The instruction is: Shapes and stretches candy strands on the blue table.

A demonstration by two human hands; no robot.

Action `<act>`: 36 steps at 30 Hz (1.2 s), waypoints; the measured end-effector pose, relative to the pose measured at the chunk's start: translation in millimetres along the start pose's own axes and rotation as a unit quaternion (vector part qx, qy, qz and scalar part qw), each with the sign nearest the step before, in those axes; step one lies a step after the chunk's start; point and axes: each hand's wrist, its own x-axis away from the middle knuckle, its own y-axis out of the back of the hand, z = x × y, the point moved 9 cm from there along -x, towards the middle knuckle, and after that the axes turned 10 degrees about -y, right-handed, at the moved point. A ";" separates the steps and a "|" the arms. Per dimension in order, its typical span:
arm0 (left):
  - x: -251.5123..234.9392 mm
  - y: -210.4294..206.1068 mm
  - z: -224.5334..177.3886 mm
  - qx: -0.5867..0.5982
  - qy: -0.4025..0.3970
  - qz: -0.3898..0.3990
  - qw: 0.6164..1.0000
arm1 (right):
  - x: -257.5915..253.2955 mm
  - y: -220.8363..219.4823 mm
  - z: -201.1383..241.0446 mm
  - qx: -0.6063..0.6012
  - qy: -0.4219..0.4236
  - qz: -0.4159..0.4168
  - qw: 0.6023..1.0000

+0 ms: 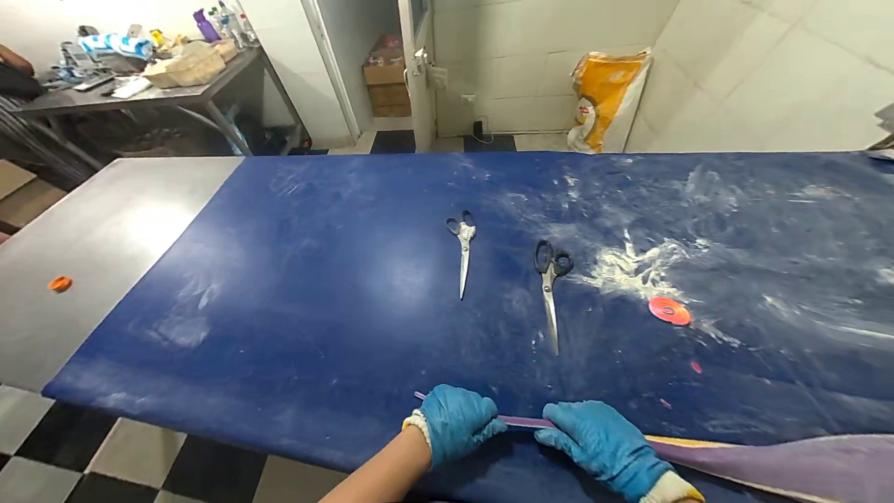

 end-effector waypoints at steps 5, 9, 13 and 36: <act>68.7 7.3 50.3 -0.030 0.034 -0.035 0.998 | -2.3 -3.5 5.9 0.000 0.005 -0.015 1.000; 128.3 9.6 97.5 -0.087 0.081 -0.040 0.992 | -6.5 -4.7 10.8 0.010 0.010 -0.006 1.000; 188.0 19.3 140.8 -0.175 0.124 -0.053 0.975 | -5.0 -3.3 14.3 0.011 -0.008 0.019 1.000; 70.9 14.3 57.5 -0.045 -0.013 -0.021 0.999 | -46.8 -0.9 107.2 0.000 0.062 -0.080 0.995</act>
